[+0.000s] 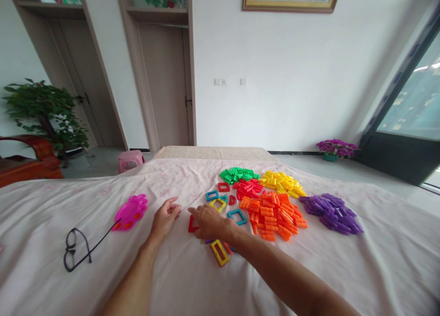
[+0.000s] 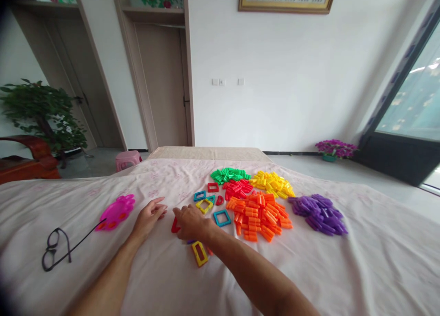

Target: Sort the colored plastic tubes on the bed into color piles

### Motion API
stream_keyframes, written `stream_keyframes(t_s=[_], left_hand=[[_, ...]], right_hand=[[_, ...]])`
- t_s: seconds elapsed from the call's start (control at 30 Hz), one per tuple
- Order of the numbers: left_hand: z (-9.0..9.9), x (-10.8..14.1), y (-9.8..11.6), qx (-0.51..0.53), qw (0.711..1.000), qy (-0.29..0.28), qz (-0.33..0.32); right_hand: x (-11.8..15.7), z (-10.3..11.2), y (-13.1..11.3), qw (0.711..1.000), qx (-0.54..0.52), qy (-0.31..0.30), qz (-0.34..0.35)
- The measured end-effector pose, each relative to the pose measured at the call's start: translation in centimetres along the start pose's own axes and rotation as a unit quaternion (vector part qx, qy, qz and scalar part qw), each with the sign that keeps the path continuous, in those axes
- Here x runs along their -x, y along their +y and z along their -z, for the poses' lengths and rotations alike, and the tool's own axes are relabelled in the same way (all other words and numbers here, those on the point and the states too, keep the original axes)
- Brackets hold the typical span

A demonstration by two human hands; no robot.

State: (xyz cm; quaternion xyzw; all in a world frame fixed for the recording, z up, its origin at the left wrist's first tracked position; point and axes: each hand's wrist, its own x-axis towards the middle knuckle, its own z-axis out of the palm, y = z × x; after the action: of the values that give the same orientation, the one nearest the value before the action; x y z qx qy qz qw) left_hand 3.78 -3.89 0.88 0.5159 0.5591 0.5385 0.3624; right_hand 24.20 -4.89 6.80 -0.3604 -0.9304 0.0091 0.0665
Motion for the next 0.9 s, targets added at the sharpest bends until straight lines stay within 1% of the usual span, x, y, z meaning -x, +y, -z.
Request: stream_keyframes(t_s=[0.07,0.1,0.17,0.2,0.23,0.27,0.33,0.37,0.43,0.5,0.6,0.77,0.9], left_hand=[[-0.2,-0.2,0.1,-0.005,1.000,0.015,0.009],[-0.3,-0.2,0.1,-0.003,1.000,0.027,0.012],[-0.3,-0.4,0.1,0.002,0.999,0.052,0.011],[-0.4,-0.4,0.1,0.002,0.998,0.062,0.008],[-0.4,-0.5,0.1,0.000,0.998,0.069,0.006],[-0.4,-0.6,0.0,-0.004,0.997,0.074,0.005],[-0.4,-0.9,-0.2,-0.015,0.997,0.077,0.008],[-0.4,-1.0,-0.2,-0.020,0.997,0.075,0.009],[-0.4,-1.3,-0.4,-0.030,0.997,0.068,0.011],[-0.5,-1.5,-0.6,-0.039,0.997,0.059,0.010],[-0.5,-1.6,-0.7,-0.047,0.997,0.053,0.013],[-0.6,-1.7,-0.7,-0.055,0.997,0.049,0.019],[-0.6,-1.8,-0.8,-0.064,0.997,0.042,0.030]], right_hand=[[0.0,0.7,1.1,1.000,-0.021,0.013,0.002],[-0.2,1.1,2.1,0.999,-0.036,0.027,-0.010],[-0.7,2.2,5.1,0.994,-0.060,0.067,-0.054],[-1.1,2.7,7.0,0.990,-0.068,0.090,-0.081],[-1.5,3.2,9.0,0.987,-0.072,0.100,-0.106],[-1.8,3.6,11.0,0.983,-0.072,0.101,-0.137],[-2.5,4.1,14.7,0.981,-0.069,0.075,-0.167],[-2.7,4.1,16.3,0.980,-0.058,0.062,-0.179],[-3.1,3.8,18.5,0.983,-0.043,0.030,-0.177],[-3.3,3.3,19.6,0.986,-0.035,0.007,-0.163],[-3.7,2.4,20.2,0.989,-0.017,-0.019,-0.144],[-4.4,1.5,20.1,0.990,0.014,-0.062,-0.129],[-4.9,1.6,19.6,0.986,0.049,-0.093,-0.132]])
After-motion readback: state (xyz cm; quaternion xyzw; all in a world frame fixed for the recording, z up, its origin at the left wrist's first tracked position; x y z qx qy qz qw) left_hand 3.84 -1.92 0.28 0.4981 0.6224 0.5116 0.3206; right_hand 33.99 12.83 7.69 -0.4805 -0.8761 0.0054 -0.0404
